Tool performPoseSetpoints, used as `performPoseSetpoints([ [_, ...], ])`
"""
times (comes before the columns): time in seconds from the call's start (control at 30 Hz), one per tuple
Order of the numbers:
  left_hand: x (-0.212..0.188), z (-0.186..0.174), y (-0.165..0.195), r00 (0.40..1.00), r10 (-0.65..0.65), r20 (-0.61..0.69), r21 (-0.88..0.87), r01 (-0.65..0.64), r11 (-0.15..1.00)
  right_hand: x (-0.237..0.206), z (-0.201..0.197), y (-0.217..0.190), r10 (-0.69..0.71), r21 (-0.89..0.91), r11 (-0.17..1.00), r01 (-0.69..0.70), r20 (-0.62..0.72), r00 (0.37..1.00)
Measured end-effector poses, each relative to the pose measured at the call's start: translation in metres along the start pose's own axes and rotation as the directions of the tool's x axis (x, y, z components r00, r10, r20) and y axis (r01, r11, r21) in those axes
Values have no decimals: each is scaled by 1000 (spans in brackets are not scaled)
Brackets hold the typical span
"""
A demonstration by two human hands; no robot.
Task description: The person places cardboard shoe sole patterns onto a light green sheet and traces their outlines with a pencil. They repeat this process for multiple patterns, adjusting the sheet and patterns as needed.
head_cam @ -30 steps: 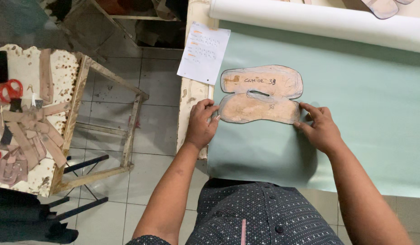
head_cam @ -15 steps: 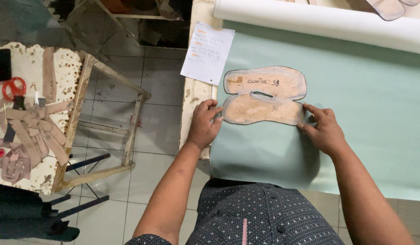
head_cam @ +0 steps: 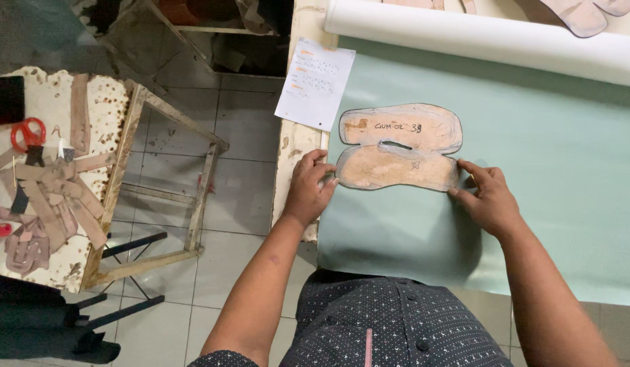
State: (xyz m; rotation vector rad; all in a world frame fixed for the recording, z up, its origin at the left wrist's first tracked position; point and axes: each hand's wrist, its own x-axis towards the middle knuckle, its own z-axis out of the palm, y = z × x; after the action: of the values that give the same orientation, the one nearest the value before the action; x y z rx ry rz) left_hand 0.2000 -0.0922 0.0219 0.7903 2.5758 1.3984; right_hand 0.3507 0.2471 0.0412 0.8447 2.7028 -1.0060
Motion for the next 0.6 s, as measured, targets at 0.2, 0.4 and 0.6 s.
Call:
performPoseSetpoints([
  [0.2, -1, 1, -4, 999, 36, -16, 14, -36, 999, 1, 2, 2, -14, 15, 1000, 15, -13, 1000],
  [0.4, 0, 1, -7, 997, 56, -46, 18, -55, 998, 1, 2, -1, -29, -13, 1000, 29, -13, 999],
  [0.6, -1, 1, -4, 999, 18, -29, 4, -18, 1000, 0, 1, -6, -9, -27, 1000, 9, -8, 1000],
])
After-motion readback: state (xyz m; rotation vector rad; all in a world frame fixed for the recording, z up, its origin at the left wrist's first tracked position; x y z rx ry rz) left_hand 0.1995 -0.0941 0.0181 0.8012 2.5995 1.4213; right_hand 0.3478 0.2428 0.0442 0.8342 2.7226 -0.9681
